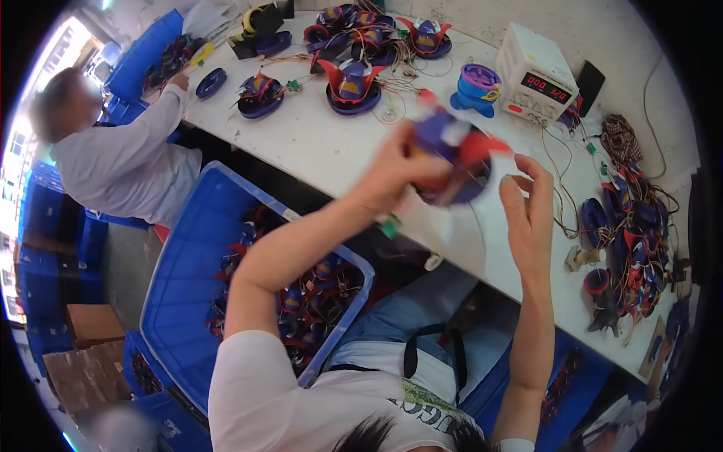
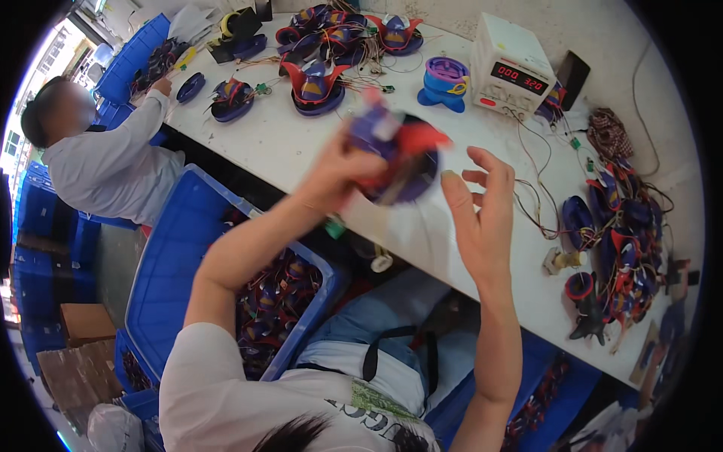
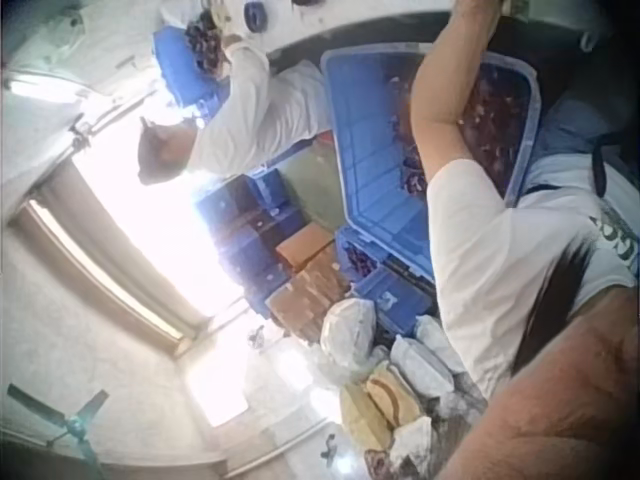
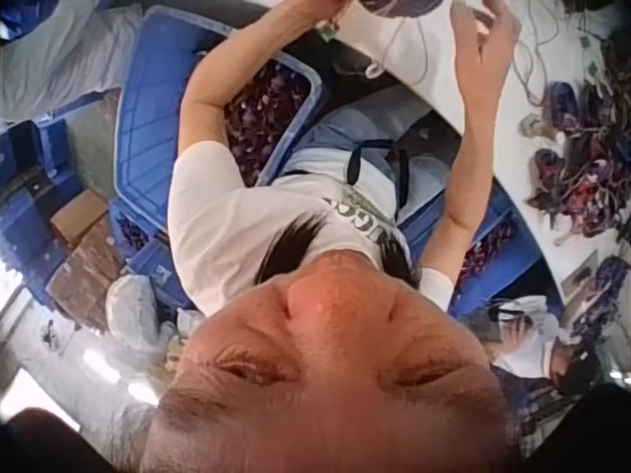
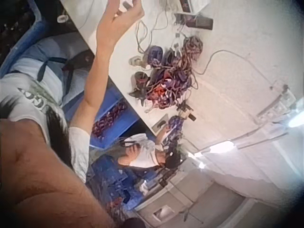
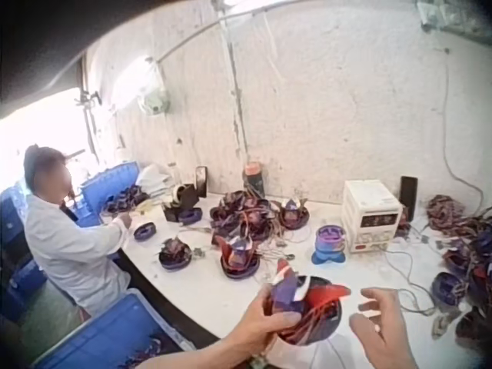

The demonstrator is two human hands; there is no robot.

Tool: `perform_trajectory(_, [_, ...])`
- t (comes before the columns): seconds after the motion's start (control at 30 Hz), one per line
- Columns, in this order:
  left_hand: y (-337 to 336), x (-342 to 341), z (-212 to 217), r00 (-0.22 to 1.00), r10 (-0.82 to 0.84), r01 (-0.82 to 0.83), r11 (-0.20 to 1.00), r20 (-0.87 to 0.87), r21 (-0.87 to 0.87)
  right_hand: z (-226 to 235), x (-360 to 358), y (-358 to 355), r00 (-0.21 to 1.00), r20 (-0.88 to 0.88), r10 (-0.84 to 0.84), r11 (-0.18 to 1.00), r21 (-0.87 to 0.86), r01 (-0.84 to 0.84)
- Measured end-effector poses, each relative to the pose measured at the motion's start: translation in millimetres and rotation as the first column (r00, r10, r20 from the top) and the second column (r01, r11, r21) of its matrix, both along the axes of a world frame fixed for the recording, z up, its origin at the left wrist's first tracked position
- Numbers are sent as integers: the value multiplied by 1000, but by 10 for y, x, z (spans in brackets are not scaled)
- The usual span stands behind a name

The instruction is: Assembling toy robots at a workbench by connecting wires and testing components using a fixture.

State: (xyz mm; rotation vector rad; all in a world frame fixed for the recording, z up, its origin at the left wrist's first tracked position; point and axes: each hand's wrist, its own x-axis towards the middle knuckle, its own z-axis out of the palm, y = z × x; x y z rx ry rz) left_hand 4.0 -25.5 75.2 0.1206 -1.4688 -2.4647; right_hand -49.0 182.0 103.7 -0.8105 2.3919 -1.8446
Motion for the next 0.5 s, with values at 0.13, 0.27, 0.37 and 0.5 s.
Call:
perform_trajectory(0.13, [-1623,-96,119,896,392,-427,890,-209,-160,-112,46,-195,993,57,101,989,99,-107])
perform_trajectory(0.27, [-3235,-529,-180,770,619,-633,711,-154,-307,-440,86,-136,980,96,173,945,263,-193])
perform_trajectory(0.37, [-3889,-1016,-624,782,622,-500,671,47,-547,-571,118,26,951,-181,251,953,220,-210])
perform_trajectory(0.5, [-4323,-1326,-1015,710,692,-288,455,131,-843,-499,164,442,968,-163,189,945,299,-134])
